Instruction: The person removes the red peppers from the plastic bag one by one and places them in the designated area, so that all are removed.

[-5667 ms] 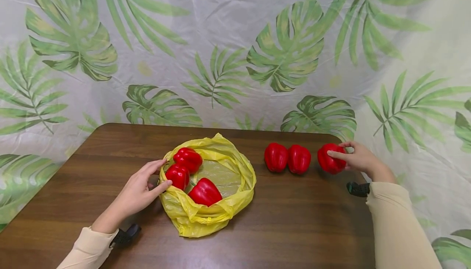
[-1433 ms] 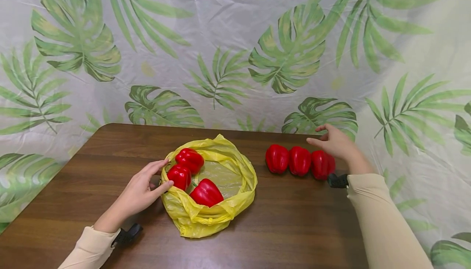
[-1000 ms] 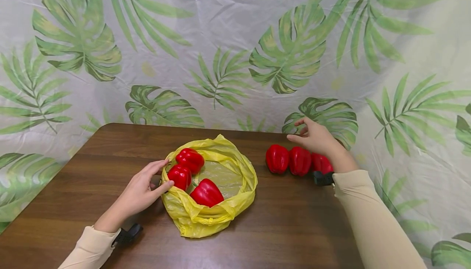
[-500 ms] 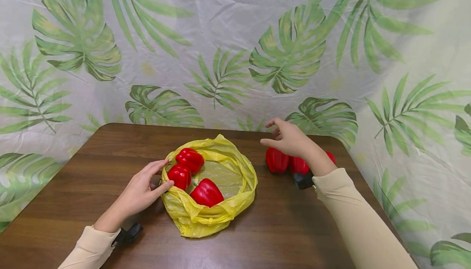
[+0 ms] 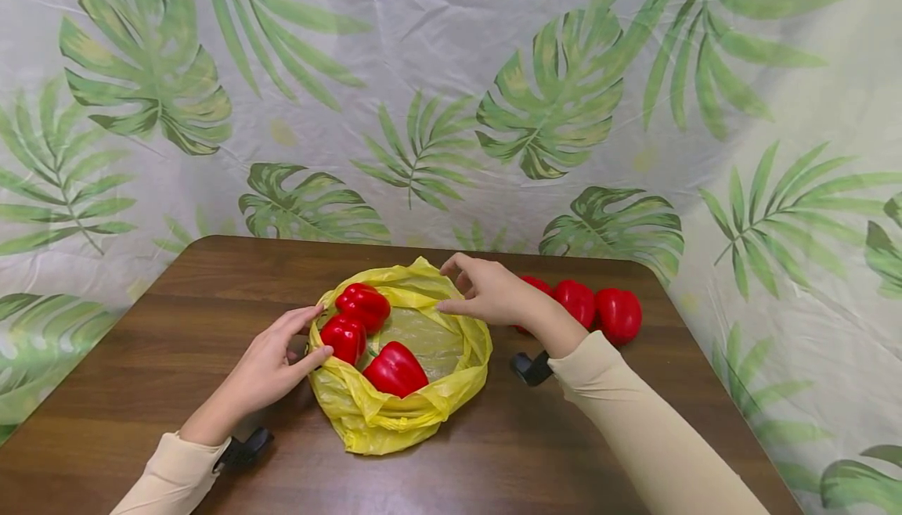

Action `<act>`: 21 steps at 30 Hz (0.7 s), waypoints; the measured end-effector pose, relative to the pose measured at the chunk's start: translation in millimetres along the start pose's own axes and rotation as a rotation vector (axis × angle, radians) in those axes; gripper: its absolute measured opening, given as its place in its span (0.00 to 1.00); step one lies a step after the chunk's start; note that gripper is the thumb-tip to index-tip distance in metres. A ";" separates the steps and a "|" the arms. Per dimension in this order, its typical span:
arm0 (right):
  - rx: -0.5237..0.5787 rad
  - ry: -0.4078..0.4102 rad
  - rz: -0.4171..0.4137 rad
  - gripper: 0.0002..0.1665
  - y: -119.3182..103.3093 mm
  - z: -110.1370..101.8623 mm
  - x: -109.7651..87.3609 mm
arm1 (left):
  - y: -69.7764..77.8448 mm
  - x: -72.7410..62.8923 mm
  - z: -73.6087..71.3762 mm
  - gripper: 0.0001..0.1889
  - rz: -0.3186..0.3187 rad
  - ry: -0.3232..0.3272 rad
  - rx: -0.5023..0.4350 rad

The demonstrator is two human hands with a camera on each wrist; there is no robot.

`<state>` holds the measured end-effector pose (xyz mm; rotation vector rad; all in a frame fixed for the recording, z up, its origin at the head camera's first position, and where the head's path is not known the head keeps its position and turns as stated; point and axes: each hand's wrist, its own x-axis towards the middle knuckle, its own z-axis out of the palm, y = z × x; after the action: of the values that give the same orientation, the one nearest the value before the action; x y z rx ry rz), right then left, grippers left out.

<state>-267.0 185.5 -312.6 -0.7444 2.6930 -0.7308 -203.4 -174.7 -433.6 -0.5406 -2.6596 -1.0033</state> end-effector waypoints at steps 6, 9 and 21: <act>0.021 -0.101 -0.042 0.34 -18.7 24.6 7.6 | 0.3 0.5 -0.3 0.36 0.000 -0.001 0.000; 0.045 -0.149 -0.045 0.34 -24.5 35.7 10.9 | 0.7 0.2 -0.9 0.36 -0.002 -0.003 -0.002; 0.067 -0.264 -0.051 0.36 -33.3 66.4 21.0 | 0.8 -0.4 -1.3 0.36 -0.008 -0.007 -0.005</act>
<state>-246.8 122.9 -353.1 -0.8321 2.4096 -0.6780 -202.6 -175.1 -432.4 -0.5363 -2.6682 -1.0127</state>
